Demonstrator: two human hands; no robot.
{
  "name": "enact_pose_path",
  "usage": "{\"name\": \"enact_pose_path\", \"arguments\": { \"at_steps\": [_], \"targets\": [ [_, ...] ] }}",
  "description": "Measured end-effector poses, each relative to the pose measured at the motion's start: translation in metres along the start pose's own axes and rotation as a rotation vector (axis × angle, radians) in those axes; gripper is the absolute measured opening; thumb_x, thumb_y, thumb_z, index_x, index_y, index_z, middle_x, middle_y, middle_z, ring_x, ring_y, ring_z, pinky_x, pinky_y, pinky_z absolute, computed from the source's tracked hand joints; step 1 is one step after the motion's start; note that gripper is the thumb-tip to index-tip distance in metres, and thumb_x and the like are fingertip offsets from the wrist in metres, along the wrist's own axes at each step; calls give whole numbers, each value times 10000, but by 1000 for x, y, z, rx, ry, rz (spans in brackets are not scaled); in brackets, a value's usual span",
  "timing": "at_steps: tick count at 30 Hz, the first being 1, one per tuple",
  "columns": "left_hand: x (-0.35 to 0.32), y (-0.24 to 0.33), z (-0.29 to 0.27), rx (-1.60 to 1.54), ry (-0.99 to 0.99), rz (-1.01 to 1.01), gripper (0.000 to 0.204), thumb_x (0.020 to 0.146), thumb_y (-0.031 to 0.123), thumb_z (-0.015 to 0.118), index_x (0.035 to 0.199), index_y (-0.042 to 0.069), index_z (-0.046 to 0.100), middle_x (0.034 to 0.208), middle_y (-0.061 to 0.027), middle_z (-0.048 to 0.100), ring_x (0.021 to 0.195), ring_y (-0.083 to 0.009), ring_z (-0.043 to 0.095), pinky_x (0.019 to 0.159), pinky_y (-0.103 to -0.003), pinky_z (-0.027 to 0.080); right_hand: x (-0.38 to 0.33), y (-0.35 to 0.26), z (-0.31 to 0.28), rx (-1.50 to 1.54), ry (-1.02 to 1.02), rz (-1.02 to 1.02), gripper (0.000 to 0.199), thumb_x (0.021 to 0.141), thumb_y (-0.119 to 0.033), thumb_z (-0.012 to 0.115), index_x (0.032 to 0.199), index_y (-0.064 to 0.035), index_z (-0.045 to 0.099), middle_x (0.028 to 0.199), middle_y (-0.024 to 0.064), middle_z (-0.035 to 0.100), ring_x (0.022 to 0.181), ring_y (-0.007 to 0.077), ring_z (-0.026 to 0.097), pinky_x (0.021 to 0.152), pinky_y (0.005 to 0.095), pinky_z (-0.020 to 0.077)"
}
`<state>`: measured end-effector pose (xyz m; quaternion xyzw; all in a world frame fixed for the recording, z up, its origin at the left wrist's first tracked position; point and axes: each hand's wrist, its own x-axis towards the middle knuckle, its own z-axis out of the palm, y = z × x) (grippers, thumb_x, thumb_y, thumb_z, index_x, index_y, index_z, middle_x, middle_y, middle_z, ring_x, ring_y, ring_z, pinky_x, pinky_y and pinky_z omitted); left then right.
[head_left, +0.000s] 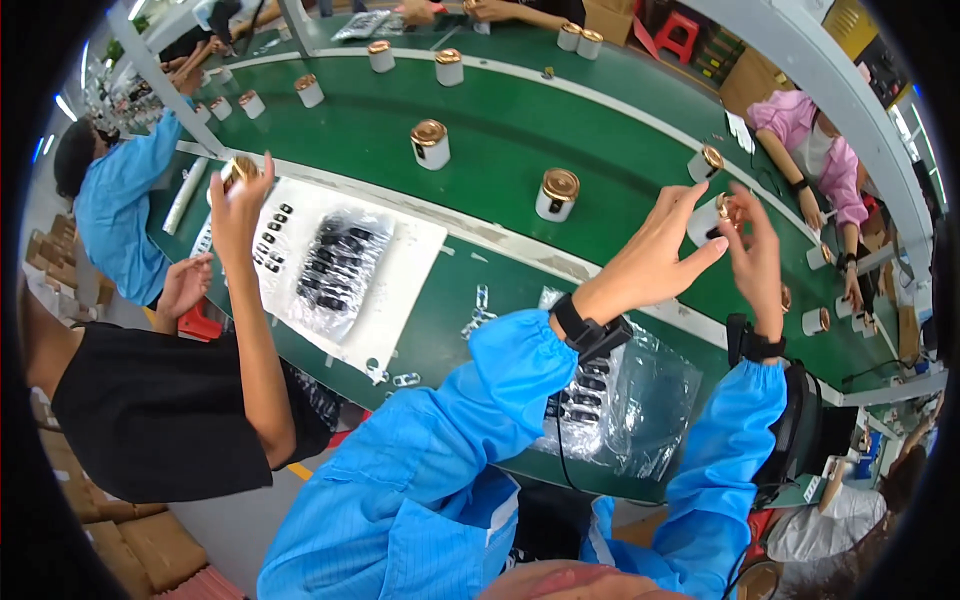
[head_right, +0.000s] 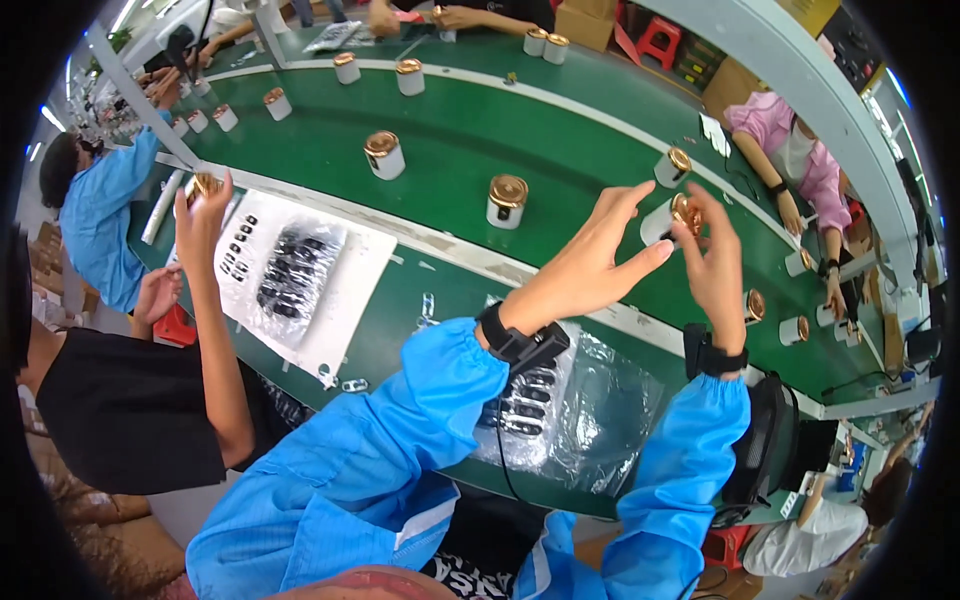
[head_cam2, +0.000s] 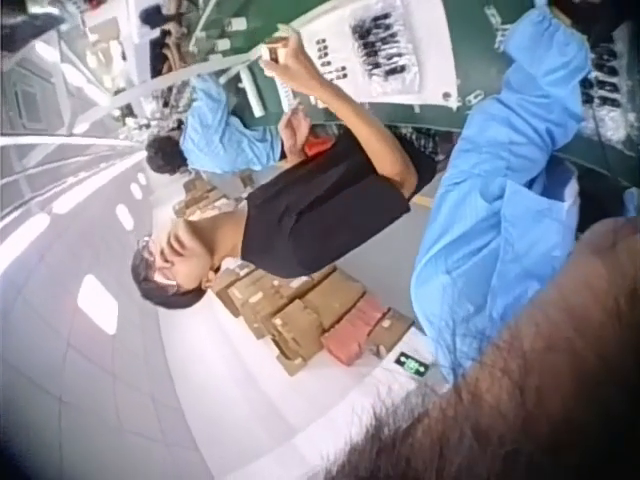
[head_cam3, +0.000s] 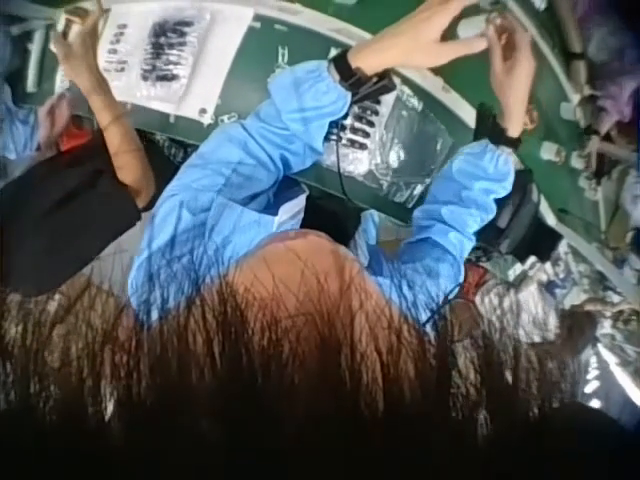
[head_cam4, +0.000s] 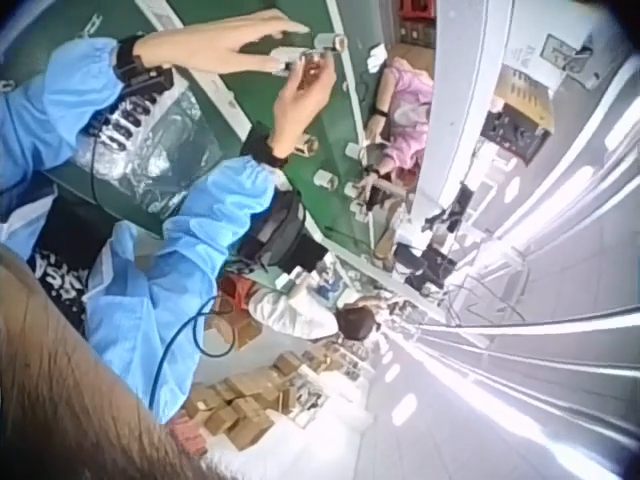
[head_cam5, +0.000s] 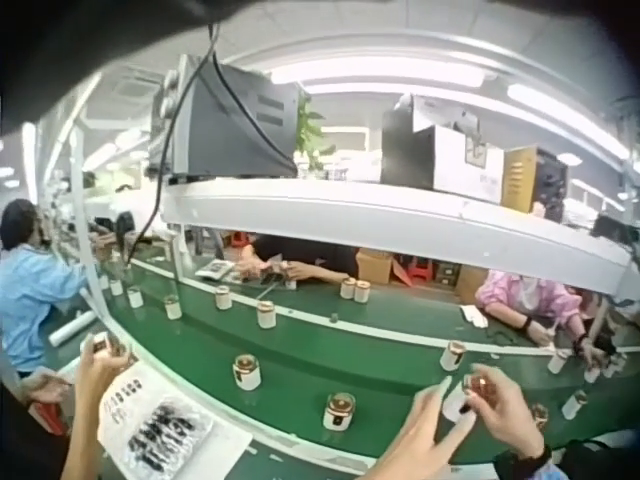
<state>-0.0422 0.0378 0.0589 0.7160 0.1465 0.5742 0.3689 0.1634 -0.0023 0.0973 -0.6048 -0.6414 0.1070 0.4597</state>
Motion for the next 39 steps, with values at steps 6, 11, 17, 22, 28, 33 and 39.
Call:
{"name": "enact_pose_path", "arguments": {
  "at_steps": [6,11,17,22,28,33,39],
  "targets": [
    [1,9,-11,-136,-100,-179,483,998,246,730,1386,11,565,1335,-179,553,1094,-308,659,986,-405,513,8,94,25,-294,-253,-240,444,937,19,676,1372,-27,604,1176,150,653,1012,312,664,883,390,552],
    [-1,21,-13,-188,-192,-264,334,982,208,741,1247,26,649,1200,-145,625,1042,-260,677,936,-391,529,-1,99,22,-197,-311,-62,484,919,26,685,1392,-17,590,1250,167,629,1089,334,666,935,393,553],
    [-2,2,1,-136,-252,-125,290,963,205,767,1186,32,698,1074,-122,700,918,-218,711,824,-363,564,-33,96,4,-431,-93,-287,617,949,-70,726,1506,19,476,1378,220,584,1277,386,592,1088,424,485],
    [9,23,-14,-137,-349,-225,306,992,233,737,1199,11,696,1076,-111,732,916,-173,713,782,-330,572,-123,13,-30,-357,64,111,491,979,-132,734,1436,-33,583,1303,187,653,1178,315,660,953,401,560],
    [-6,64,-4,-173,-486,-277,341,1035,269,691,1285,37,678,1105,-65,731,957,-153,704,833,-303,557,-278,-29,-27,-376,171,485,414,991,-212,747,1336,-4,655,1146,142,711,988,258,709,785,375,579],
    [-86,98,-14,223,-679,-289,373,996,301,704,1244,23,690,1187,-159,698,1135,-311,675,969,-449,531,-312,-43,-3,-605,122,575,566,937,-378,799,1317,15,655,1045,165,689,869,278,694,691,399,549],
    [-174,104,-15,789,-700,-205,364,961,313,709,1164,11,702,1416,-260,541,1416,-441,456,1111,-726,351,-291,-26,13,-612,128,571,602,889,-434,824,1234,33,667,996,159,689,767,313,686,680,420,544]
  ]
}}
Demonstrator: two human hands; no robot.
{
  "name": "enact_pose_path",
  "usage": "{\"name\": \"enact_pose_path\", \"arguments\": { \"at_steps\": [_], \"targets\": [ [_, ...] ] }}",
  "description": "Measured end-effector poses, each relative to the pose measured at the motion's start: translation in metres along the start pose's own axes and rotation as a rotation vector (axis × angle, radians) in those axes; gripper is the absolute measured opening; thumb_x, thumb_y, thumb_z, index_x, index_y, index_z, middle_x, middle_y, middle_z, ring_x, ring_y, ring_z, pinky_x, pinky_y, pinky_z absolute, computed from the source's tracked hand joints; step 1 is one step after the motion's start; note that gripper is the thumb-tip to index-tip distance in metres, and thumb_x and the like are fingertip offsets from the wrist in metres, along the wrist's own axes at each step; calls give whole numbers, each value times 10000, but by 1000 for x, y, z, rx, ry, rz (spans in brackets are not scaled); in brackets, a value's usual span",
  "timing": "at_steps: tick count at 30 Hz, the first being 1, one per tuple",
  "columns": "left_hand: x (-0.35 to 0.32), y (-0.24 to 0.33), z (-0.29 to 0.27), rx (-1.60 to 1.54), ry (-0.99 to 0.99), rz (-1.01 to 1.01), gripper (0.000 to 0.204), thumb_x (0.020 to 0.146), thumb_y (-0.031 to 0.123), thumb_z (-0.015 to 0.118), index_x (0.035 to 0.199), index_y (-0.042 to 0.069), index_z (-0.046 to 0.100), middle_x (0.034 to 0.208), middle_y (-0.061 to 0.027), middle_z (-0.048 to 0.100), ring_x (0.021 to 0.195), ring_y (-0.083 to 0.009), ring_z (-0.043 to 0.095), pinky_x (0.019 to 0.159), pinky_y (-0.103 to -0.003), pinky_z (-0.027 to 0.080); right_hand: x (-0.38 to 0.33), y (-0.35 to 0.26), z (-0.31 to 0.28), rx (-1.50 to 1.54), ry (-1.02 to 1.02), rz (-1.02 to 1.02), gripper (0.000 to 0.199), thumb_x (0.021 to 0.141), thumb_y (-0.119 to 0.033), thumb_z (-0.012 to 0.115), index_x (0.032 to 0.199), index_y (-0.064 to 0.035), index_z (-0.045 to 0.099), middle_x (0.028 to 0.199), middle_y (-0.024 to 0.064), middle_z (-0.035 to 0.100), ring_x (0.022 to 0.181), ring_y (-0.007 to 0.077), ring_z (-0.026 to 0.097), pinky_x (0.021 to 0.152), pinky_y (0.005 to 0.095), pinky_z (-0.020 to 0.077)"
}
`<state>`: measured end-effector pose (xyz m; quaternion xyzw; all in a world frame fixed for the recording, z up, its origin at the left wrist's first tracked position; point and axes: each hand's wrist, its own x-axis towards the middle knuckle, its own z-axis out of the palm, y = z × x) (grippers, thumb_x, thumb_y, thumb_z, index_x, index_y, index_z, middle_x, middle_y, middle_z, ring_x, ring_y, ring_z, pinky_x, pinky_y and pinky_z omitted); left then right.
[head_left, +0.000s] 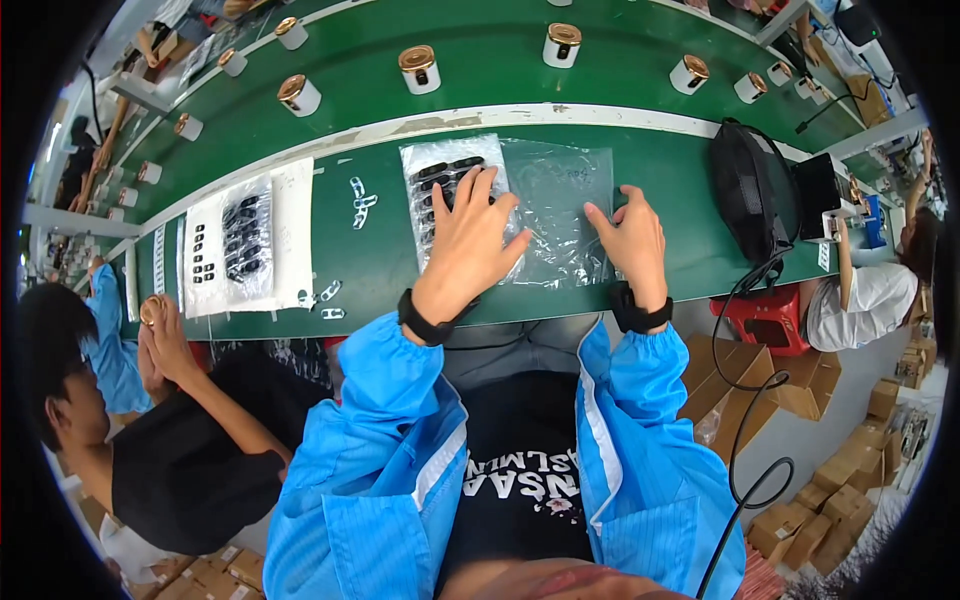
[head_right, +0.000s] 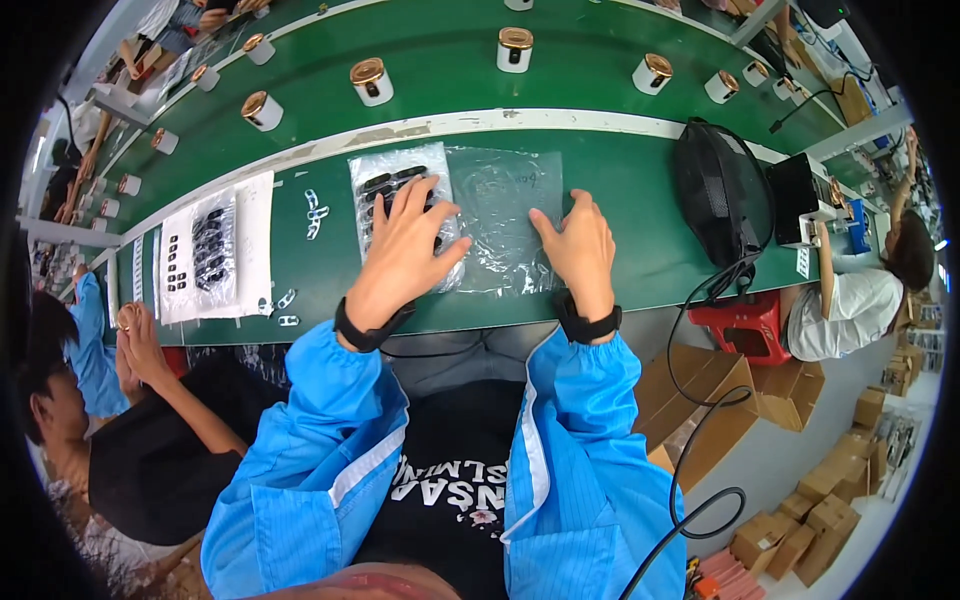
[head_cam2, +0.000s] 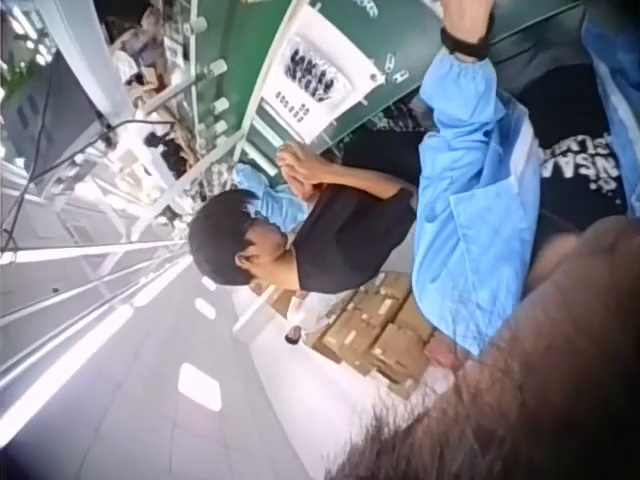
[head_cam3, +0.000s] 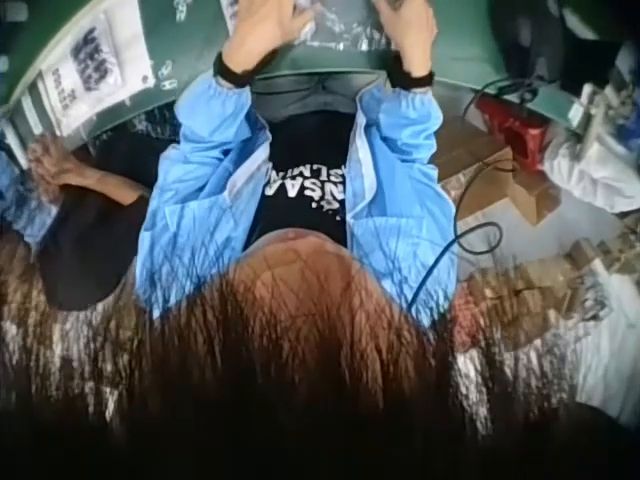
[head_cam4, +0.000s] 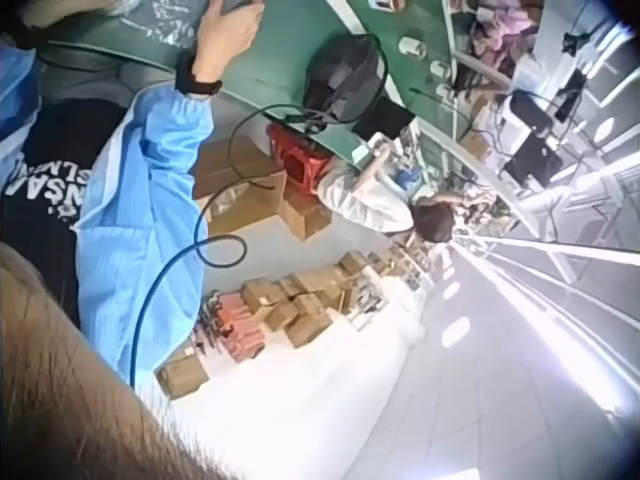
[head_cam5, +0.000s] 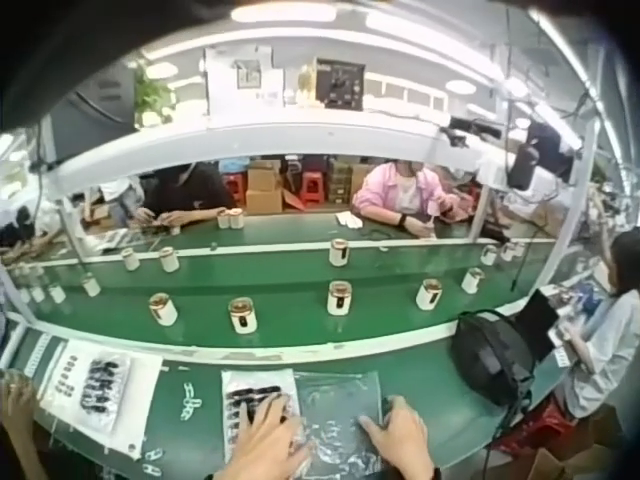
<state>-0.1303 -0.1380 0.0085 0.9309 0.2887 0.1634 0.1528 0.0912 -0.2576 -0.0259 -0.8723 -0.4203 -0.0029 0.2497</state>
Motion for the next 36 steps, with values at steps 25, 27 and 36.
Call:
{"name": "enact_pose_path", "arguments": {
  "at_steps": [25,27,36],
  "targets": [
    [14,-2,11,-29,70,-238,440,915,231,721,1324,171,572,1515,-309,377,1482,-564,296,1052,-859,281,29,-36,-46,1570,-663,184,351,1110,-279,451,1301,10,504,1411,295,636,1129,433,733,871,420,616],
    [19,1,7,19,32,-222,517,897,222,728,1374,147,543,1460,-310,413,1442,-605,322,1000,-867,330,28,-39,-45,1578,-672,198,368,1107,-276,445,1328,14,495,1417,297,631,1131,433,732,871,421,616],
    [11,-46,-47,-409,63,-195,612,925,227,707,1476,54,506,1403,-265,568,1248,-419,611,1020,-463,522,35,-52,-67,1546,-631,114,395,1093,-289,419,1350,1,493,1461,287,604,1143,414,730,895,424,606]
  ]
}}
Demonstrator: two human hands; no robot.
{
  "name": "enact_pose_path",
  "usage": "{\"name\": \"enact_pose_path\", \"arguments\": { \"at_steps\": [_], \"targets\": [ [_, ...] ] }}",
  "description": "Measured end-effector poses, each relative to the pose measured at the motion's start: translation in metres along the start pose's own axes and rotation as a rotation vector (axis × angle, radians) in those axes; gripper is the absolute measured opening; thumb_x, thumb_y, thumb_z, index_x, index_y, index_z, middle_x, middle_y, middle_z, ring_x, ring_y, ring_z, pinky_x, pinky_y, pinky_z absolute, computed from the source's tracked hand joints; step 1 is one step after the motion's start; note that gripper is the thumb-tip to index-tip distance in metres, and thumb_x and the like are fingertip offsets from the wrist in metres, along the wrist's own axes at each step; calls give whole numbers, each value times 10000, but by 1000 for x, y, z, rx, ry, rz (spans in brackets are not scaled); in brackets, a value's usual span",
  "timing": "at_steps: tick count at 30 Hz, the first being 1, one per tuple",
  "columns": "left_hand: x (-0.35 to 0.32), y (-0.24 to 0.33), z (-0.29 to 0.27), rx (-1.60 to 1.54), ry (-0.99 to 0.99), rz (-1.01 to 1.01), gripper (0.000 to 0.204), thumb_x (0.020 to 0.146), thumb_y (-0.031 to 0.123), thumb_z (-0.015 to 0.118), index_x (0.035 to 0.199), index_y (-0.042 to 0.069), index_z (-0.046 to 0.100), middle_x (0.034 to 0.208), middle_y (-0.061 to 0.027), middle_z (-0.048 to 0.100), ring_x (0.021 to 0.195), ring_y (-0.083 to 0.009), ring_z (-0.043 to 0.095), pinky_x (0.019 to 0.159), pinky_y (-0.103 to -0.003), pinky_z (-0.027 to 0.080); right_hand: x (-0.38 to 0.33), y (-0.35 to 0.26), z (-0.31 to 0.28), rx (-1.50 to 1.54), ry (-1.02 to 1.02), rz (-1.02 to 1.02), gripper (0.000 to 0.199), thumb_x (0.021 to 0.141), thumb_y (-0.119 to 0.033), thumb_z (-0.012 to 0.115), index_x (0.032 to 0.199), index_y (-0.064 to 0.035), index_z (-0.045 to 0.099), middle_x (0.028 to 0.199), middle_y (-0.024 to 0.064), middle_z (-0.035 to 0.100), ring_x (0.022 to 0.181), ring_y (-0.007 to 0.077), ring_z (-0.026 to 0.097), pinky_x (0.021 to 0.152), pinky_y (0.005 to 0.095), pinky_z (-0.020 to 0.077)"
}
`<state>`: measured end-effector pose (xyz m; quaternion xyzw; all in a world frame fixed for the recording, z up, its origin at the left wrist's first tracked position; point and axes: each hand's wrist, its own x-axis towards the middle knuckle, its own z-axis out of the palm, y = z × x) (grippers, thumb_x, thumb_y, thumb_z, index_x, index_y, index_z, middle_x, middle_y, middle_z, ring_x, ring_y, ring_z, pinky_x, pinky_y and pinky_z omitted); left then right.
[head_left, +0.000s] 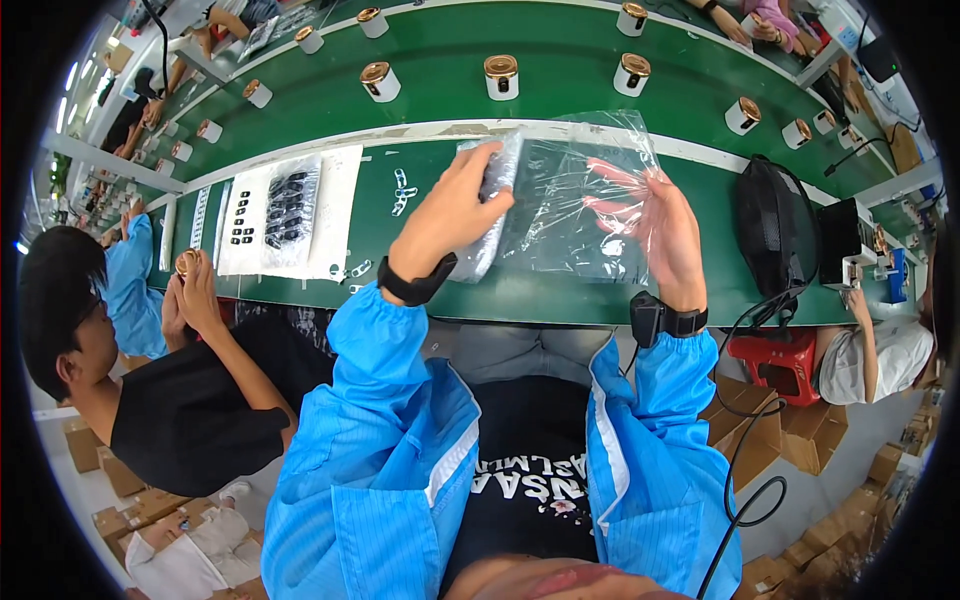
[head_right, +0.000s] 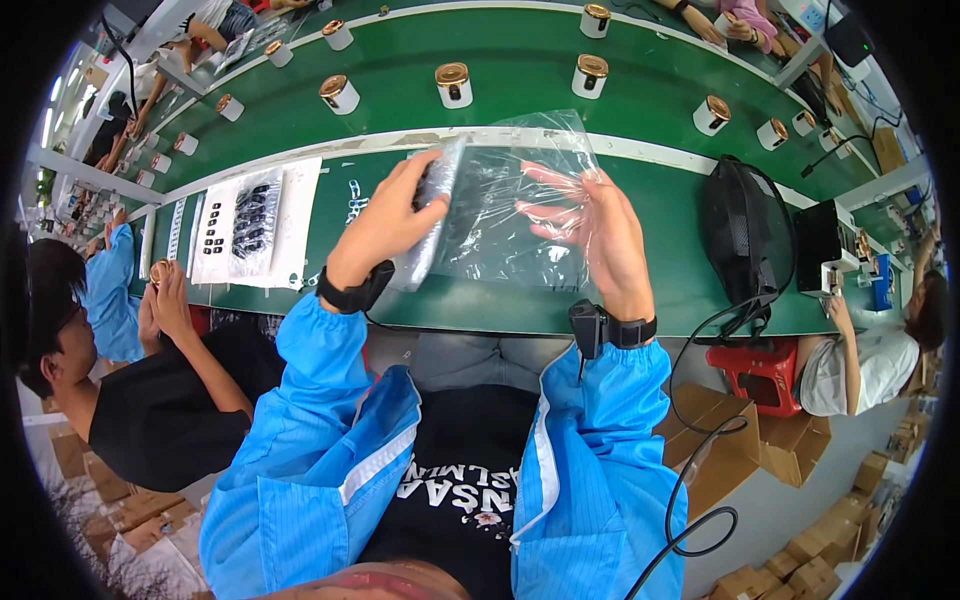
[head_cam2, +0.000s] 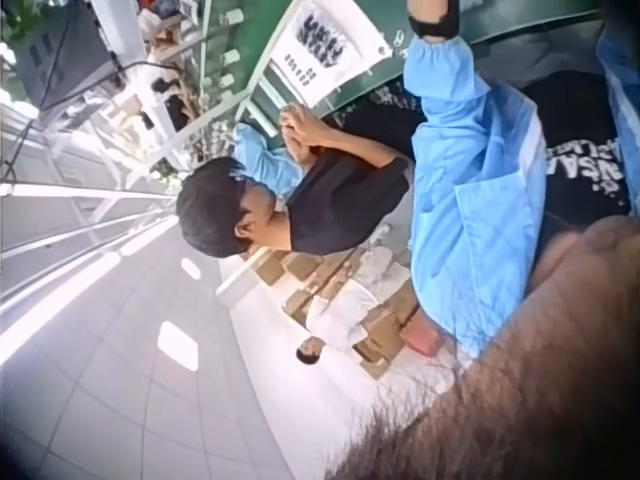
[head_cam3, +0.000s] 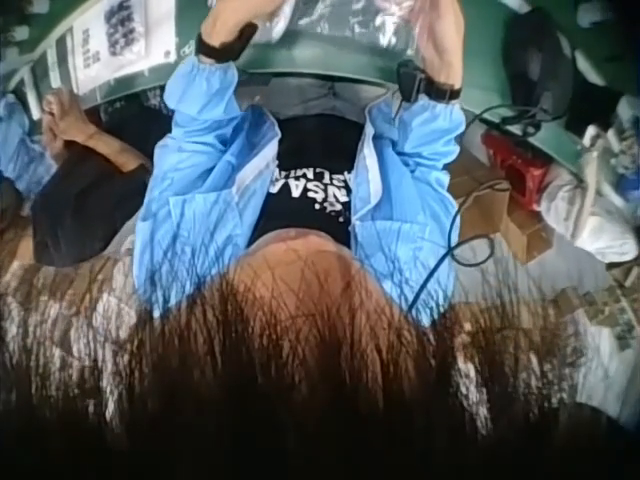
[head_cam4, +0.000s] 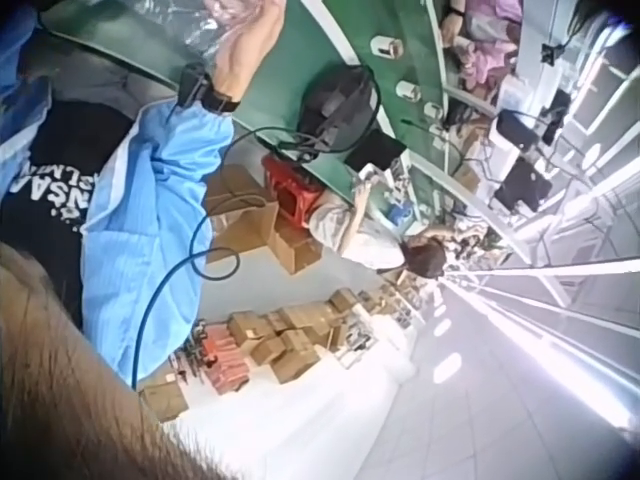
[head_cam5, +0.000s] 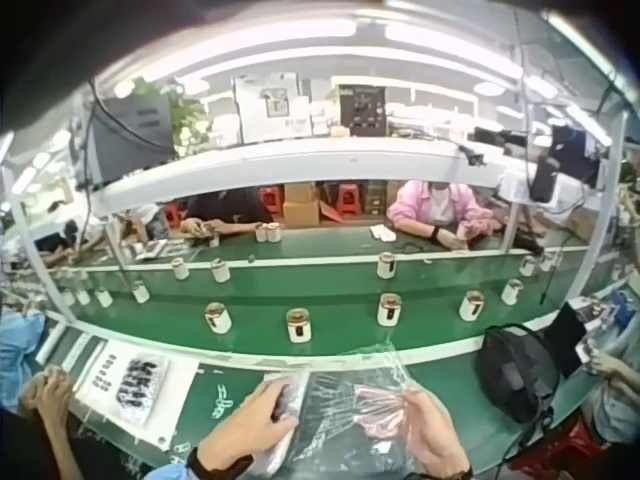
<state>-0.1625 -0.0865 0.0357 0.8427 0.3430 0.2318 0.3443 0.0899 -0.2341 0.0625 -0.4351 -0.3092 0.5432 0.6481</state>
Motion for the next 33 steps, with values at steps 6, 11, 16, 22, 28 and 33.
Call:
{"name": "enact_pose_path", "arguments": {
  "at_steps": [6,11,16,22,28,33],
  "targets": [
    [-6,2,-28,6,26,9,549,970,184,636,1487,49,508,1321,-234,638,1144,-406,664,980,-460,533,15,-10,25,21,-63,4,419,1087,-291,412,1386,-7,485,1483,273,593,1160,420,721,914,430,596],
    [-12,16,-28,233,15,27,438,988,168,605,1422,121,569,1291,-252,653,1041,-455,680,917,-500,548,23,-10,38,56,-101,-2,401,1084,-299,419,1360,-23,514,1490,277,586,1174,431,711,921,431,593],
    [-20,2,-54,145,76,-4,382,1007,90,549,1386,89,589,1262,-219,662,1005,-450,651,879,-469,534,29,-7,45,52,-112,-4,398,1083,-317,444,1334,-28,553,1492,271,587,1183,430,705,896,425,591],
    [-40,-49,-70,42,199,-86,394,969,108,668,1352,101,574,1084,-184,688,928,-333,694,823,-424,545,29,-5,32,40,-29,39,427,1083,-333,474,1351,-15,572,1491,250,594,1193,383,699,856,399,592],
    [-61,-96,-37,-402,42,-290,380,1018,66,669,1377,113,554,1114,-53,615,943,-99,633,736,-298,537,19,-31,15,-76,8,-76,489,1084,-359,479,1391,13,562,1529,227,566,1156,308,703,819,289,585],
    [-70,-127,-32,-467,144,-148,402,1048,54,632,1435,111,535,1154,-86,617,962,-109,645,754,-261,558,9,-42,-18,-96,35,-65,540,1081,-360,477,1440,39,535,1550,226,546,1145,275,700,812,245,582]
  ]
}}
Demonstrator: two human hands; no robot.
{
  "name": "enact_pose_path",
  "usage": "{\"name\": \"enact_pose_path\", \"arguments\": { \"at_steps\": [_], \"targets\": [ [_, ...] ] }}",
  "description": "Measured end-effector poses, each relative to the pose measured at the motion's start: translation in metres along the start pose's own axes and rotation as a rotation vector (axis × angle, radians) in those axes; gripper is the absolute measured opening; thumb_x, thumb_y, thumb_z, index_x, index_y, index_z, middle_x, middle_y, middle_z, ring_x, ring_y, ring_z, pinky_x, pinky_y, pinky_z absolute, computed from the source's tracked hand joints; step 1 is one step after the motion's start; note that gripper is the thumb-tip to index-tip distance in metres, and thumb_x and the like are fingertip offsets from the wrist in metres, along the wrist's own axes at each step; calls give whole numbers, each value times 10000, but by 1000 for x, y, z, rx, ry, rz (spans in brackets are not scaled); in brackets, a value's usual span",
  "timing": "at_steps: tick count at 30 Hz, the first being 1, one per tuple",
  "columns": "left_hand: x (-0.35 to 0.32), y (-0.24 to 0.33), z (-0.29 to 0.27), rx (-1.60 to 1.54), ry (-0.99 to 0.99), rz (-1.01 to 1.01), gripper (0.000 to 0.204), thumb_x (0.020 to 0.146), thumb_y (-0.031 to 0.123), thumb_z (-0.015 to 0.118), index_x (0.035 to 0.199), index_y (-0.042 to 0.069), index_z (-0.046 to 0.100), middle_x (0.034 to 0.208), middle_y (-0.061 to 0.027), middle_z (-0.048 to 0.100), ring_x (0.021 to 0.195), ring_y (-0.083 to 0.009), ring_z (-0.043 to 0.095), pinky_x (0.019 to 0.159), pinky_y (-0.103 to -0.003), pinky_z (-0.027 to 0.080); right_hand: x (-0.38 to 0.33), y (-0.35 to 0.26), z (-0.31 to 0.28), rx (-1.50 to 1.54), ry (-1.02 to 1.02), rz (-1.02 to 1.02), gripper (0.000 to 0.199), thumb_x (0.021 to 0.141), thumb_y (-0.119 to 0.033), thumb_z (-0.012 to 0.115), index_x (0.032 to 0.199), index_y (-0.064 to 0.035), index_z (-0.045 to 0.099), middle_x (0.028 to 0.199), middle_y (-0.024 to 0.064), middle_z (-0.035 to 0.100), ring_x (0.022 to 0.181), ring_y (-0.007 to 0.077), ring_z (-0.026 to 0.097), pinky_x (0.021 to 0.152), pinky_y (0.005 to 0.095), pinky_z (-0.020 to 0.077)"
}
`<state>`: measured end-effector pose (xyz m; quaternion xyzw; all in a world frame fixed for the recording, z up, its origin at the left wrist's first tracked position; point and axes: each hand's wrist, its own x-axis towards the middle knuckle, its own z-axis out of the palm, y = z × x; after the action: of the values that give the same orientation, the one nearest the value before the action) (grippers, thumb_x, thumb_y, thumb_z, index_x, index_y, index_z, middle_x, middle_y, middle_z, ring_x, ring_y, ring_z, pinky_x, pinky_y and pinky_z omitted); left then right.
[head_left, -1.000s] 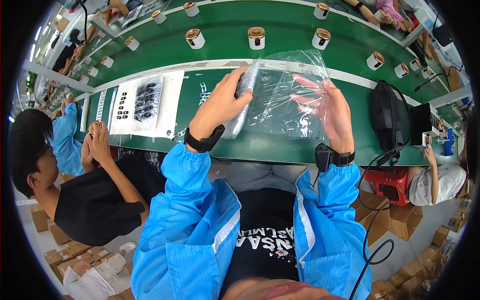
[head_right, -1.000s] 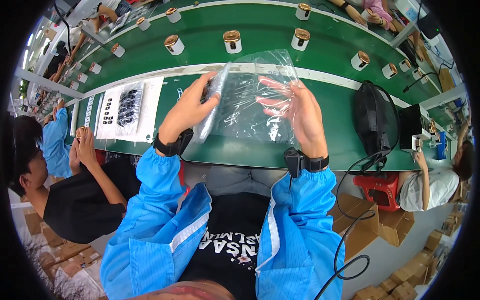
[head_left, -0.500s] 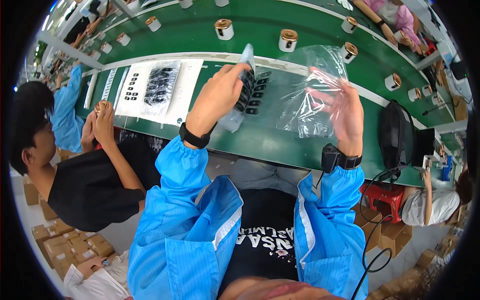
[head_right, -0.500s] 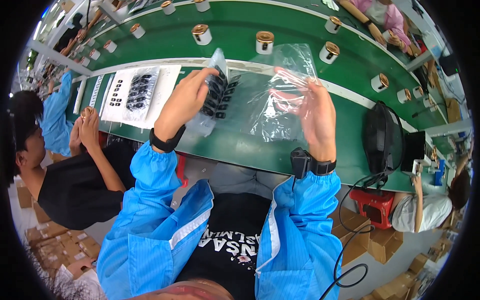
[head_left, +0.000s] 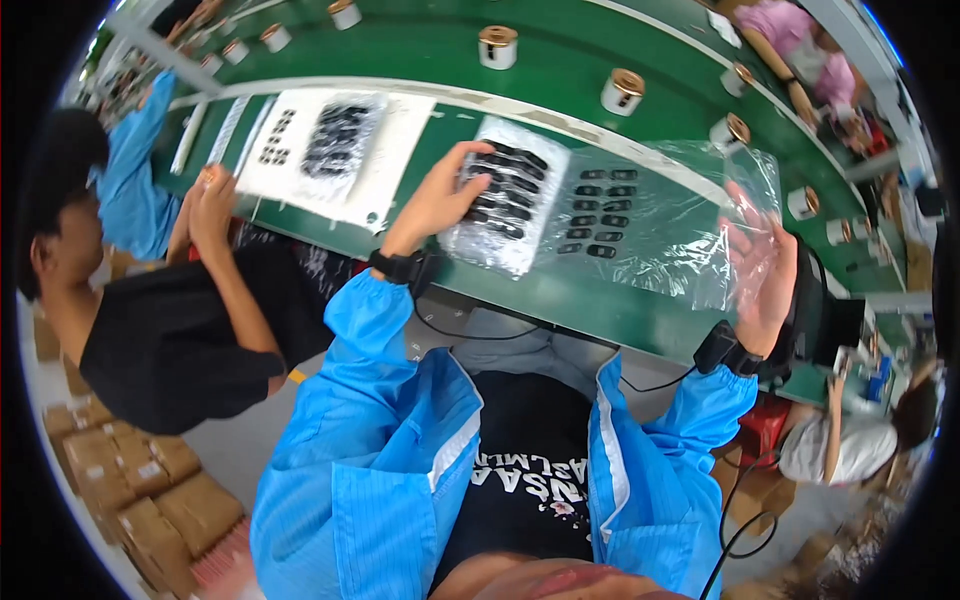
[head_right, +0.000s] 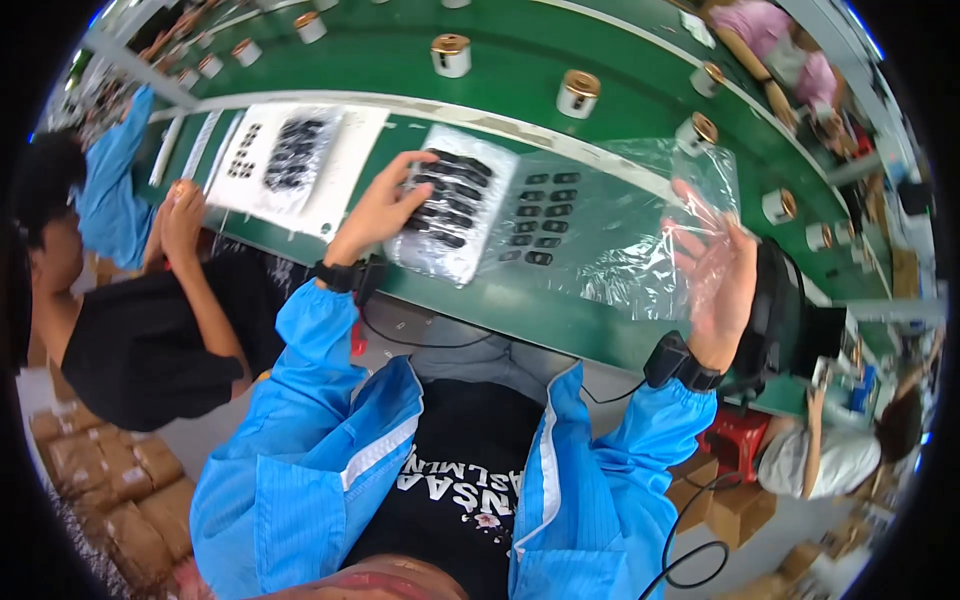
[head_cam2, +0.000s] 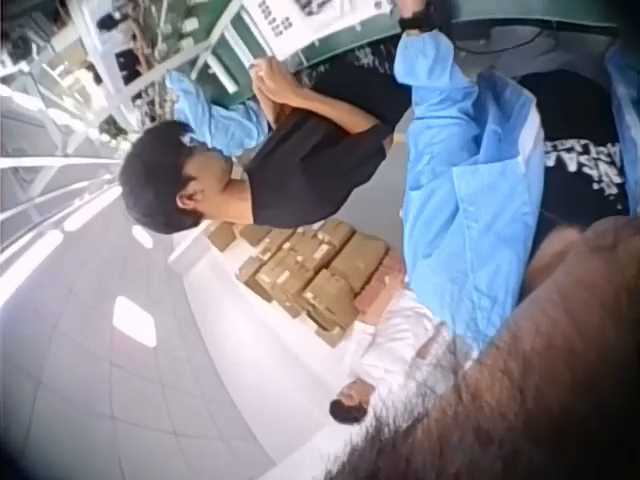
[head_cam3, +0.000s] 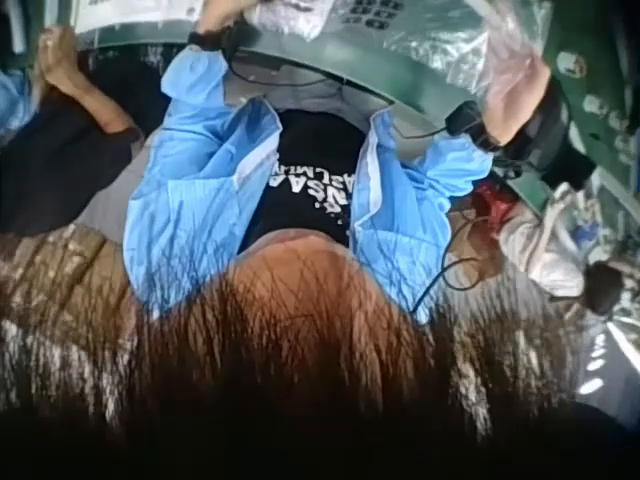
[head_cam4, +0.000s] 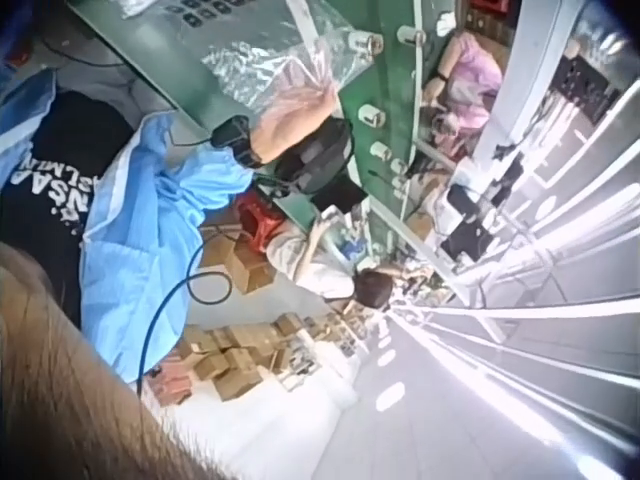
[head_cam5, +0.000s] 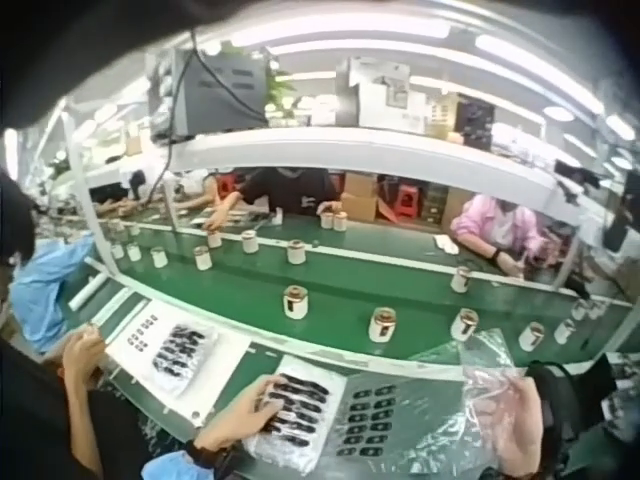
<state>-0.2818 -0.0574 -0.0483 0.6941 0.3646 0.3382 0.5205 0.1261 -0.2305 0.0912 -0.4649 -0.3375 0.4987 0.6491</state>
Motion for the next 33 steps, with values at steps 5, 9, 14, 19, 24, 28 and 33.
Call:
{"name": "enact_pose_path", "arguments": {
  "at_steps": [5,9,14,19,24,28,33],
  "targets": [
    [12,-9,6,38,25,-28,411,1056,44,610,1462,91,567,1219,-93,632,1001,-128,654,828,-269,558,-20,23,-25,42,99,90,573,1075,-383,461,1444,49,543,1560,217,542,1144,264,703,840,282,586],
    [20,-8,-2,607,88,142,374,1020,124,667,1391,79,649,1322,-154,649,1179,-295,627,976,-372,514,-33,34,-20,108,102,90,583,1066,-439,460,1365,37,614,1534,213,573,1167,312,709,892,382,584],
    [11,70,43,491,154,293,348,1040,127,647,1370,17,650,1377,-171,642,1307,-296,581,1076,-410,477,-13,54,3,326,-4,-50,367,1102,-293,426,1131,18,620,1438,282,625,1124,464,723,835,420,641],
    [-45,85,110,-198,-565,81,305,1074,156,616,1303,-45,637,1270,-243,687,1208,-310,677,996,-396,558,-6,53,6,336,28,-119,229,1065,-195,440,1058,29,486,1363,326,653,1010,509,743,721,477,662],
    [-83,80,197,-1034,-819,-510,1024,949,656,685,1553,-101,351,1554,-280,466,1475,-389,449,1216,-540,379,-5,50,22,341,49,-115,242,1049,-200,445,1068,38,479,1343,328,660,1000,496,749,713,476,662],
    [-53,55,231,-1524,-896,-387,1281,809,788,726,1648,-29,207,1670,-248,322,1574,-397,277,1288,-585,221,-4,51,30,376,105,-125,259,1046,-212,452,1070,44,484,1335,330,661,1006,491,749,719,480,660],
    [-20,80,230,-1761,-639,-318,1223,796,754,763,1661,49,261,1704,-199,313,1598,-365,247,1291,-593,213,6,52,30,353,87,-98,270,1049,-199,450,1100,62,495,1357,327,651,1024,490,743,800,491,655]
  ]
}}
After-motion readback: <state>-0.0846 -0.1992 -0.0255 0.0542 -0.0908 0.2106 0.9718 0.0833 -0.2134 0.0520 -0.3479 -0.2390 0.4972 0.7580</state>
